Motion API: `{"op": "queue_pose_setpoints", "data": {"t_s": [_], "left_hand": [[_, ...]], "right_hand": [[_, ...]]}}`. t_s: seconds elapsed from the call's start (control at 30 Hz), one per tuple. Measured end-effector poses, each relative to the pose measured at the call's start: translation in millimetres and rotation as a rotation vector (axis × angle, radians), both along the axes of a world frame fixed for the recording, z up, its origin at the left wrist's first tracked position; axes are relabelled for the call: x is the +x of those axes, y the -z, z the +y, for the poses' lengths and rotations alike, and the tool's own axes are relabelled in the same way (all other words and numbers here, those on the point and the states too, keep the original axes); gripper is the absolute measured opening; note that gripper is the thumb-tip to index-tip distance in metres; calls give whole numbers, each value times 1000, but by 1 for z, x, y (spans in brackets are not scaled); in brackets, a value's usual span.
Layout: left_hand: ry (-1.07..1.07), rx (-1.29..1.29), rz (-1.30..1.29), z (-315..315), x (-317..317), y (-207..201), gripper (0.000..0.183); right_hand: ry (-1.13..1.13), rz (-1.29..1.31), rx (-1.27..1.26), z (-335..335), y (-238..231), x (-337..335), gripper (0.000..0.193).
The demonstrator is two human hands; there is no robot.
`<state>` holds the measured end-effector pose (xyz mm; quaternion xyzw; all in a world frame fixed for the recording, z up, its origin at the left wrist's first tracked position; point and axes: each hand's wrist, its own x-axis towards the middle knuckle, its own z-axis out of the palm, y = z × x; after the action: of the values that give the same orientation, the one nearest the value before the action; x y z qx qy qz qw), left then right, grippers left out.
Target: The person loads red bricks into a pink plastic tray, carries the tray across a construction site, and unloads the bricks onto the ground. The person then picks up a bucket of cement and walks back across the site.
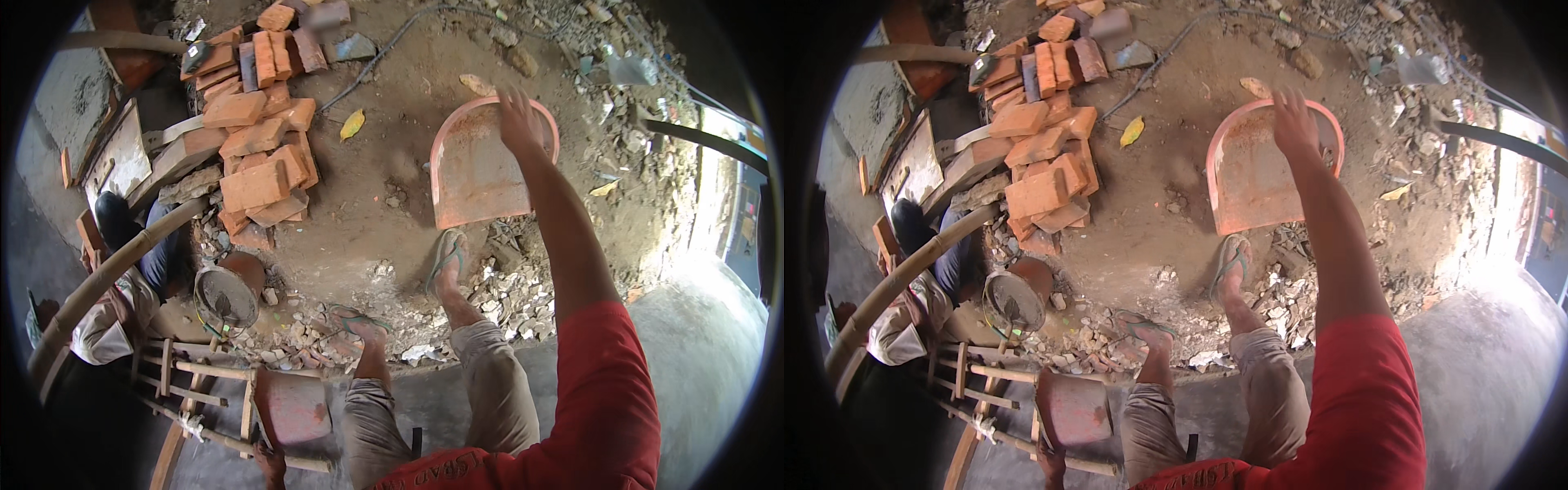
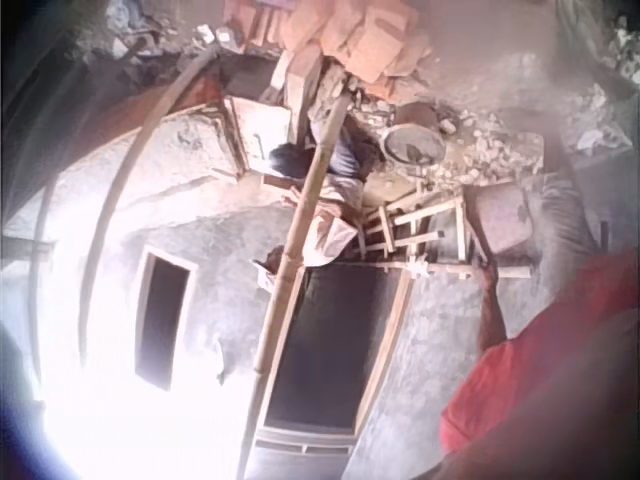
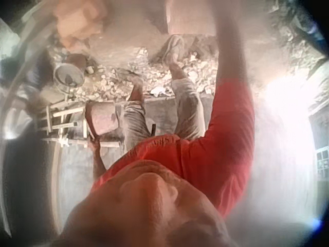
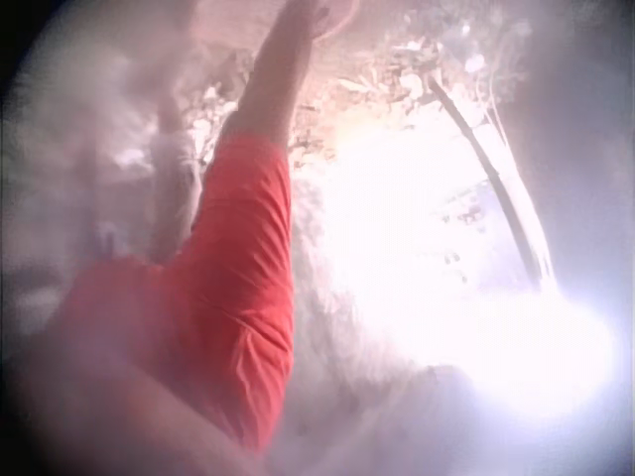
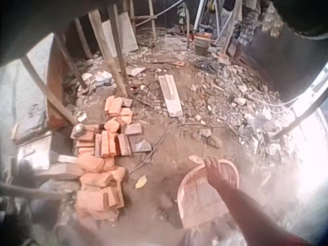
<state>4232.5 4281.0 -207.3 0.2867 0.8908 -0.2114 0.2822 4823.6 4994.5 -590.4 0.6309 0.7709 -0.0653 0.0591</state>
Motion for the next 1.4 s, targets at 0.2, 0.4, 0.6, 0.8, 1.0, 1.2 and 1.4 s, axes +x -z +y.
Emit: {"op": "queue_pose_setpoints", "data": {"t_s": [0.2,0.4,0.6,0.8,1.0,1.2,1.4], "left_hand": [[192,-58,24,132,25,-12,39],[526,-214,101,263,105,-83,39],[585,-80,-67,467,182,-83,38],[531,13,-376,662,349,-130,41],[891,241,-495,812,568,-165,55],[1108,243,-703,859,803,-166,51],[1166,127,-901,832,1007,-176,37]], "right_hand": [[-32,-272,-402,57,25,11,38],[-289,-116,-56,-110,-72,147,42],[513,208,-573,-267,-286,322,20],[1142,222,-207,-401,-439,407,20],[1763,270,-109,-451,-552,411,24],[2296,159,-135,-508,-554,366,25],[2700,182,-115,-521,-570,315,34]]}}
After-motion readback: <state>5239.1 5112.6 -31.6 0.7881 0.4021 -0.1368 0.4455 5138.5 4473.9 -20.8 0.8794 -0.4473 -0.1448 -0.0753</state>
